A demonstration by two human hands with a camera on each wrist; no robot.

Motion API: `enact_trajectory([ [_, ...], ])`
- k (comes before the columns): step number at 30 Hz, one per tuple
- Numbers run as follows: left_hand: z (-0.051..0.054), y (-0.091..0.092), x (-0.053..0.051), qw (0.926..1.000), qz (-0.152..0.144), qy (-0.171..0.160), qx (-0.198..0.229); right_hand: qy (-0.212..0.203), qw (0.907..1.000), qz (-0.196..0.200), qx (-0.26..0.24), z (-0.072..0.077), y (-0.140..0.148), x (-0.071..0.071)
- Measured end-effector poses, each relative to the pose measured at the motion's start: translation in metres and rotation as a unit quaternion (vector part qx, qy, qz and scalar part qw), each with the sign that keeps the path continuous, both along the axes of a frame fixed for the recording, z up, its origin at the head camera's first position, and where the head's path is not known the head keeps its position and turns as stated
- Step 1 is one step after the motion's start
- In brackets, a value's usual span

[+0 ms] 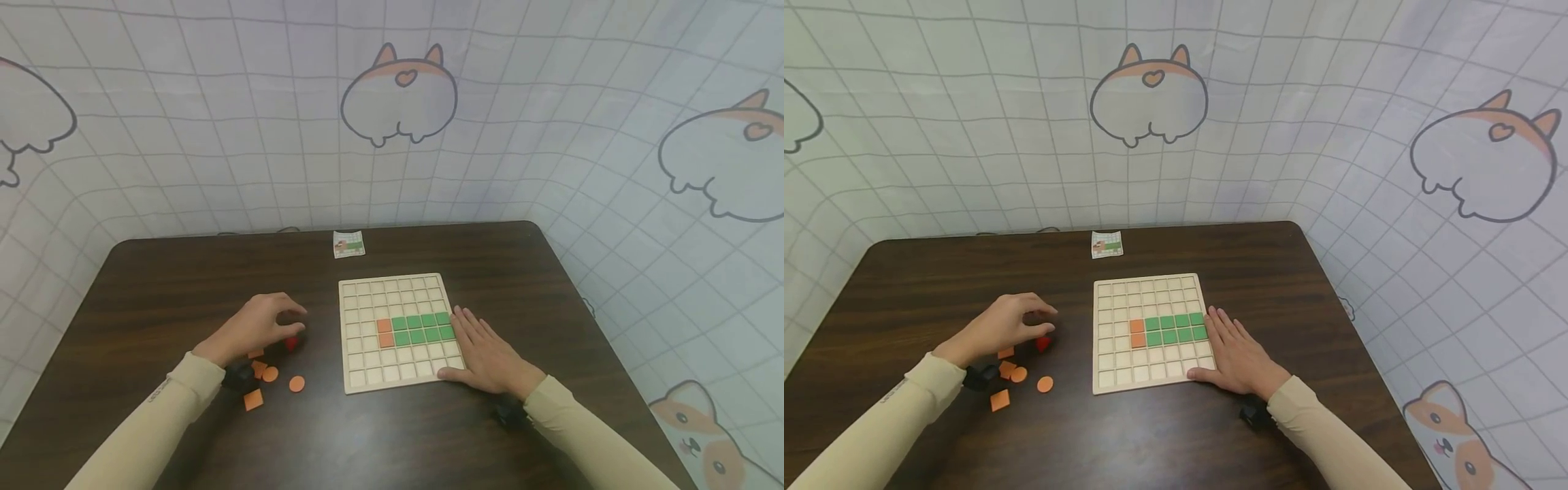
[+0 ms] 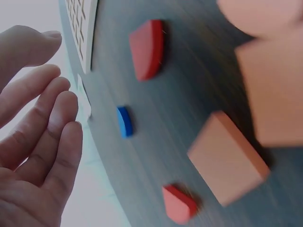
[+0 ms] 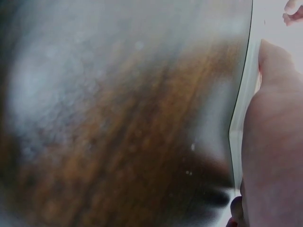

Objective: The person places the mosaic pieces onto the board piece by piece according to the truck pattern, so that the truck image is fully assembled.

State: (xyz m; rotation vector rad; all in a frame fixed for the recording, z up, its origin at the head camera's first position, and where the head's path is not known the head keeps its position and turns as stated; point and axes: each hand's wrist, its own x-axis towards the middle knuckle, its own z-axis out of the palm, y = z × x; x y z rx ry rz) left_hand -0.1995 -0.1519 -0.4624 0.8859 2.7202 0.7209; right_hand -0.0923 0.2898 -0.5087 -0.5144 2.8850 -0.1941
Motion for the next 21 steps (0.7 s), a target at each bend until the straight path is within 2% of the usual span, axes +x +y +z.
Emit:
enact_trajectory([
  [8,-0.002,-0.024,0.005,0.9998,0.016,-0.012,0.002,0.004,1.0000,0.001,0.001,0.000,0.000,0.000],
  [12,-0.004,-0.036,0.007,0.9997,0.015,-0.021,0.000,0.004,1.0000,-0.002,0.003,-0.001,0.000,0.000],
  [21,-0.012,-0.058,0.017,0.9996,0.025,-0.013,-0.005,0.000,1.0000,-0.004,-0.002,0.001,-0.002,0.000],
])
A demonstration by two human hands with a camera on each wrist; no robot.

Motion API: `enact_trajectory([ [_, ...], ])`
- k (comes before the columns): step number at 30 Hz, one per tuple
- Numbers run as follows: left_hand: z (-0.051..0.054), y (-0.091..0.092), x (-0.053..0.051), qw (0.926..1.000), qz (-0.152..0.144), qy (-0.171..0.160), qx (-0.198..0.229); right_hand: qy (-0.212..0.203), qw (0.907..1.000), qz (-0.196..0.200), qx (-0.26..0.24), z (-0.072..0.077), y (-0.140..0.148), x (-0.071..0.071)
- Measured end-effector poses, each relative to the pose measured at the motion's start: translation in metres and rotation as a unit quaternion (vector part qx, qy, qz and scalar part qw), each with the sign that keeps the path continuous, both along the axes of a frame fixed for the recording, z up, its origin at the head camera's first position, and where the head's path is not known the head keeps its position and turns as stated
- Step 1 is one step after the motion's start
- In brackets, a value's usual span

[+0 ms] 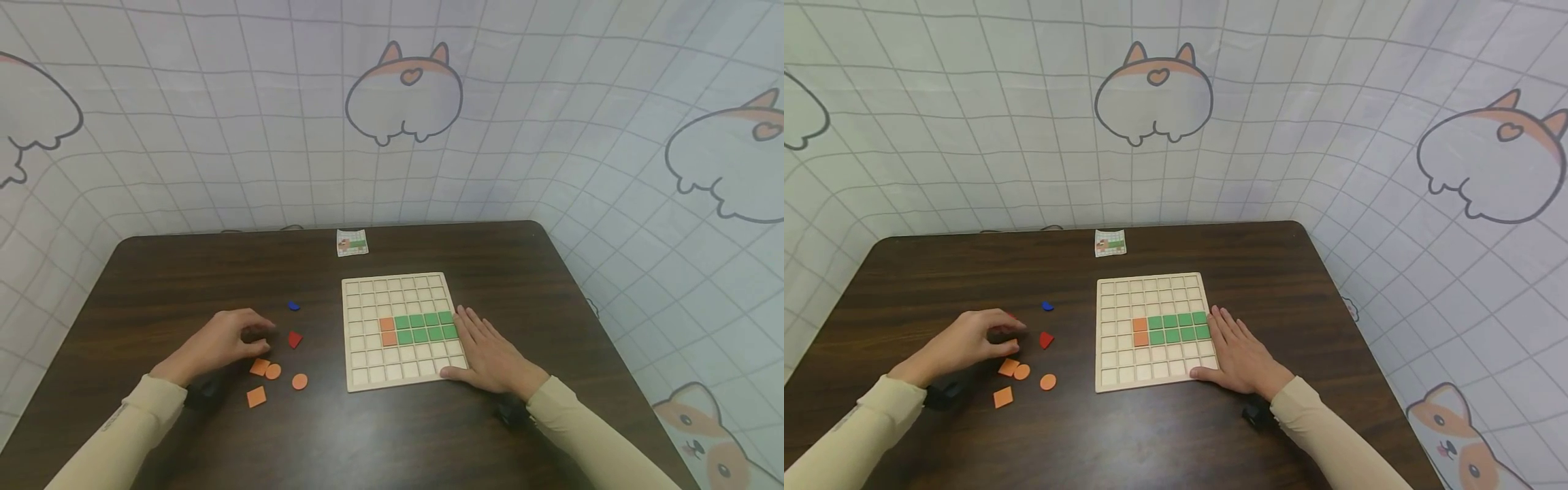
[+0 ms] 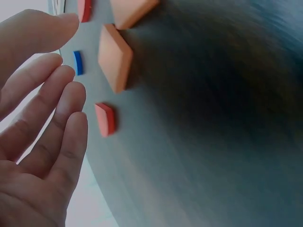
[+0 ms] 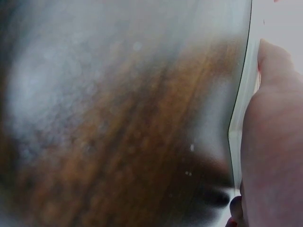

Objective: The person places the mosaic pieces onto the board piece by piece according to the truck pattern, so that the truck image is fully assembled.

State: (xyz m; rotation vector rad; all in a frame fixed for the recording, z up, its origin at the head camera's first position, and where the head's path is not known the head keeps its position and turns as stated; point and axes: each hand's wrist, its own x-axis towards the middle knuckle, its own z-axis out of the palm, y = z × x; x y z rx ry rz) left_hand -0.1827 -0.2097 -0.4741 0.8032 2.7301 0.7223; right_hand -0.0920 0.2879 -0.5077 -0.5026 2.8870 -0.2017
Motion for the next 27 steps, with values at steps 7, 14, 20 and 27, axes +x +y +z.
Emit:
enact_trajectory([
  [7,0.000,-0.011,0.005,0.9995,0.011,-0.024,-0.015,-0.001,1.0000,0.005,-0.002,0.002,0.001,0.001],
  [14,-0.004,-0.017,0.007,0.9993,0.016,-0.028,-0.018,-0.006,1.0000,0.004,-0.004,0.003,0.000,0.001],
  [20,-0.006,-0.019,0.008,0.9996,0.013,-0.021,-0.015,-0.005,1.0000,0.003,-0.004,0.003,0.000,0.001],
  [27,-0.008,-0.019,0.008,0.9999,0.011,-0.008,-0.009,-0.001,1.0000,0.002,-0.005,0.002,0.000,0.001],
])
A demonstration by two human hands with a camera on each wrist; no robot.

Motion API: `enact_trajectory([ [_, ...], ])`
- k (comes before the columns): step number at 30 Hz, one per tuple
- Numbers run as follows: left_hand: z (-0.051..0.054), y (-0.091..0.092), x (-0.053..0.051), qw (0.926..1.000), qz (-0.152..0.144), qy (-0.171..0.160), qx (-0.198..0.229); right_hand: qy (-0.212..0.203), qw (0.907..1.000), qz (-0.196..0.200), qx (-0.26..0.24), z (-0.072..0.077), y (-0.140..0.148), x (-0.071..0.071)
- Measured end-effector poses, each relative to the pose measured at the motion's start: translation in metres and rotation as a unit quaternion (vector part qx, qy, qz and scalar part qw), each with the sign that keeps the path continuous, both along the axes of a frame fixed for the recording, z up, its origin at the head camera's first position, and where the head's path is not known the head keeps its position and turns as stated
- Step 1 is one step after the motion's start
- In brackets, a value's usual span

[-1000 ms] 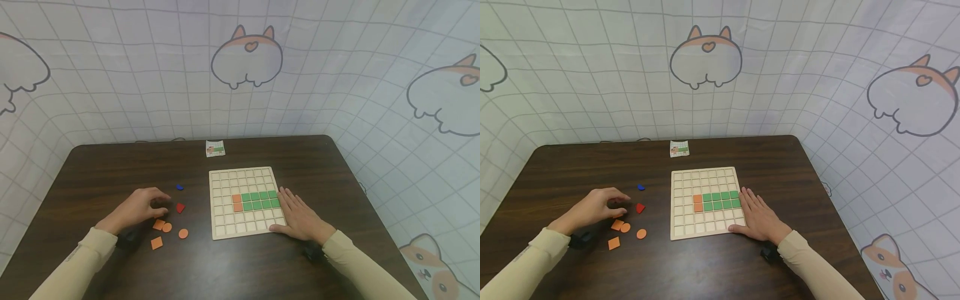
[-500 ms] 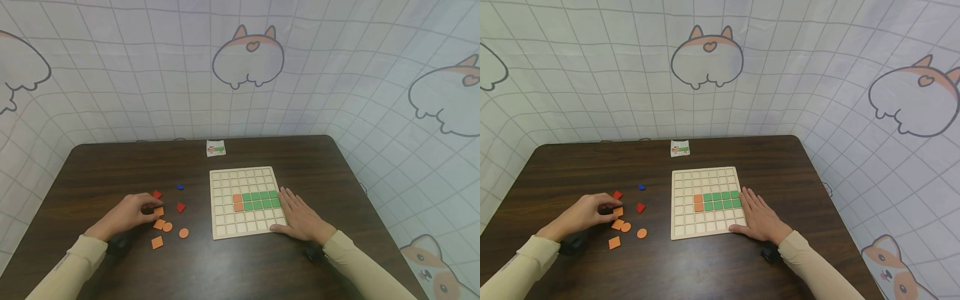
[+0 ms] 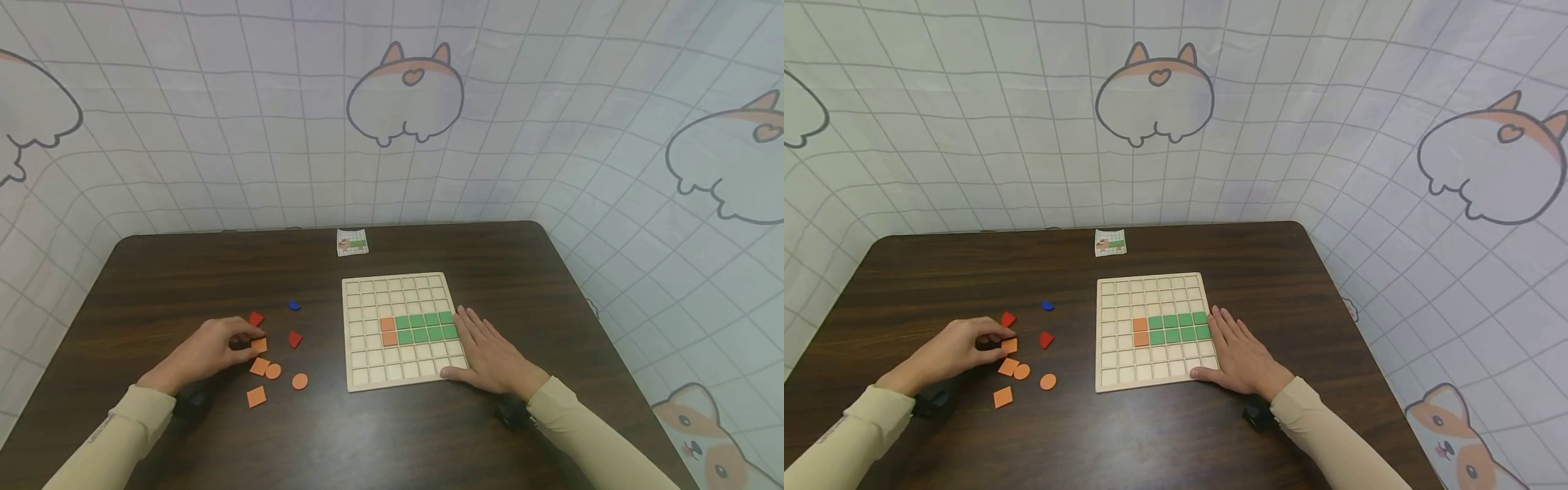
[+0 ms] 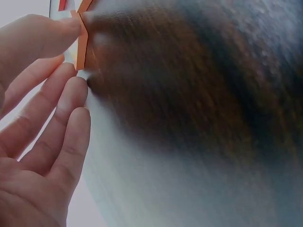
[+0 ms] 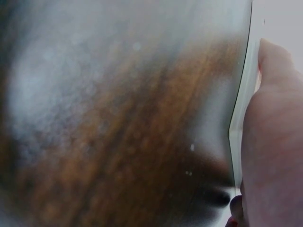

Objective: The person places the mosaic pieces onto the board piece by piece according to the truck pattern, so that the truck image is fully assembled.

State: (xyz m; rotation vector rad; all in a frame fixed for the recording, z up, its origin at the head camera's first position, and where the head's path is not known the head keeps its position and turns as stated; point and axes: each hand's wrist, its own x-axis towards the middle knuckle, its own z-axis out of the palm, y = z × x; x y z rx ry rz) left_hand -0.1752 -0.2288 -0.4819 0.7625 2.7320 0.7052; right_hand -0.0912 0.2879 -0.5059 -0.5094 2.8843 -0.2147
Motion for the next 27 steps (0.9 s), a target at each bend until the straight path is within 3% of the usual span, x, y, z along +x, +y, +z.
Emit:
enact_trajectory([
  [11,0.001,0.005,-0.003,0.9993,0.001,-0.038,0.001,-0.004,1.0000,-0.001,-0.003,0.002,0.001,0.000],
  [27,0.000,0.013,-0.007,0.9996,-0.003,-0.025,-0.012,0.005,1.0000,0.001,-0.006,-0.003,0.002,-0.001],
])
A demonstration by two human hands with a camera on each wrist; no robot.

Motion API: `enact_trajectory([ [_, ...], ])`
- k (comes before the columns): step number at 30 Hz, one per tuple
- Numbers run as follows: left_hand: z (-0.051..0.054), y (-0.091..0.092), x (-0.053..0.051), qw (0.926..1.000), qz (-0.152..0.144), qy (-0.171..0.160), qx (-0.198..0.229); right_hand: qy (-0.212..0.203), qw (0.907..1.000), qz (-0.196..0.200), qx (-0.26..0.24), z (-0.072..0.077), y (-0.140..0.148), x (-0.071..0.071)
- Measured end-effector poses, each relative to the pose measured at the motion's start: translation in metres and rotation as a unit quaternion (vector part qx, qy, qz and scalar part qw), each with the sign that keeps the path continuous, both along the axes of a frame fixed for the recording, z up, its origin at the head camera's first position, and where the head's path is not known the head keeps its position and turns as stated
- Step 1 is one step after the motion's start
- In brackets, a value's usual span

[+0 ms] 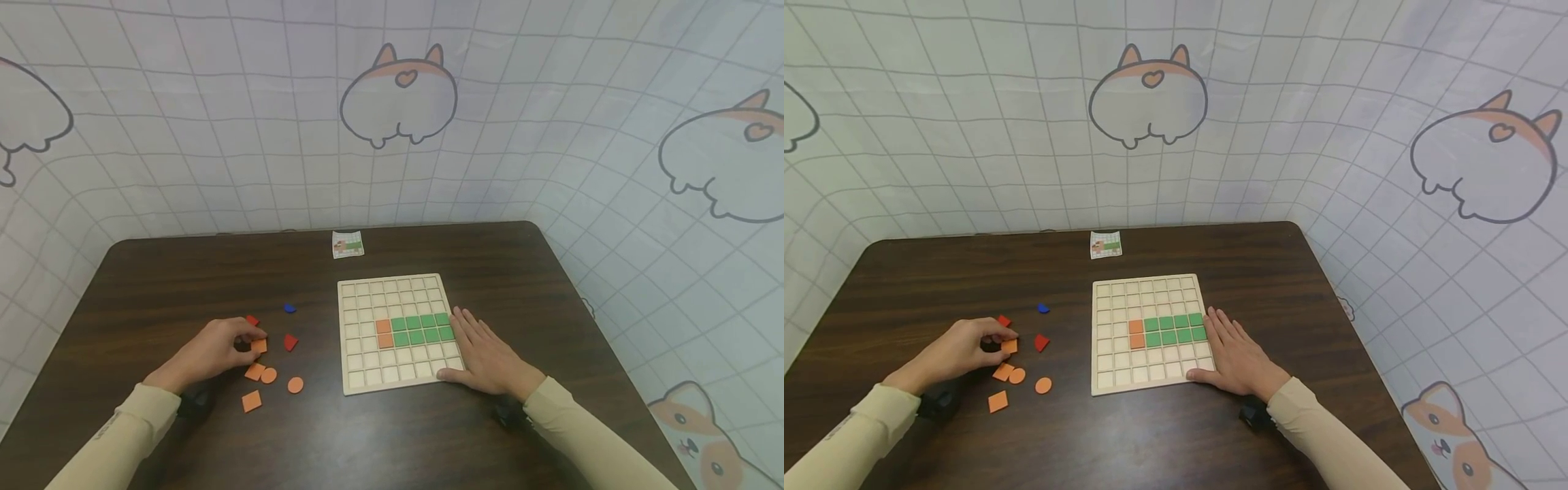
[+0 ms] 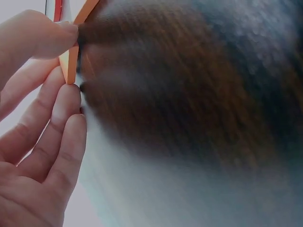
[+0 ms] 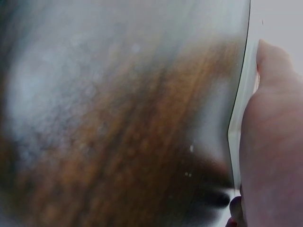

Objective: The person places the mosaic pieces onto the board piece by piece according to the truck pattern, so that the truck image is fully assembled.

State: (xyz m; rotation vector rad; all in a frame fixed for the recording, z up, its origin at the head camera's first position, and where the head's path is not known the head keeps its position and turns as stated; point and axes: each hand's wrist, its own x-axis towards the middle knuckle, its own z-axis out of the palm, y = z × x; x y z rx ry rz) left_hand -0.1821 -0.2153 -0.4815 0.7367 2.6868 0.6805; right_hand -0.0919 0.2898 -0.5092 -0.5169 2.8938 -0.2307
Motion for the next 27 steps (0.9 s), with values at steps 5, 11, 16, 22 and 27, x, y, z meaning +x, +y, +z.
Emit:
enact_trajectory([
  [5,0.001,0.002,-0.002,1.0000,0.003,-0.003,0.003,-0.001,1.0000,0.001,-0.001,0.001,0.001,0.000],
  [11,0.002,0.003,-0.003,1.0000,0.000,-0.003,0.007,-0.006,1.0000,-0.001,-0.004,0.002,0.000,-0.001],
  [16,0.002,0.004,-0.003,0.9999,-0.001,0.005,0.014,-0.011,0.9999,-0.001,-0.006,0.002,0.000,-0.001],
  [22,0.002,0.007,-0.005,0.9998,-0.003,0.005,0.019,-0.011,0.9999,-0.001,-0.003,0.002,0.000,-0.001],
  [27,0.004,0.013,-0.007,0.9997,-0.008,0.003,0.023,-0.012,0.9999,-0.002,-0.002,0.004,0.000,-0.001],
])
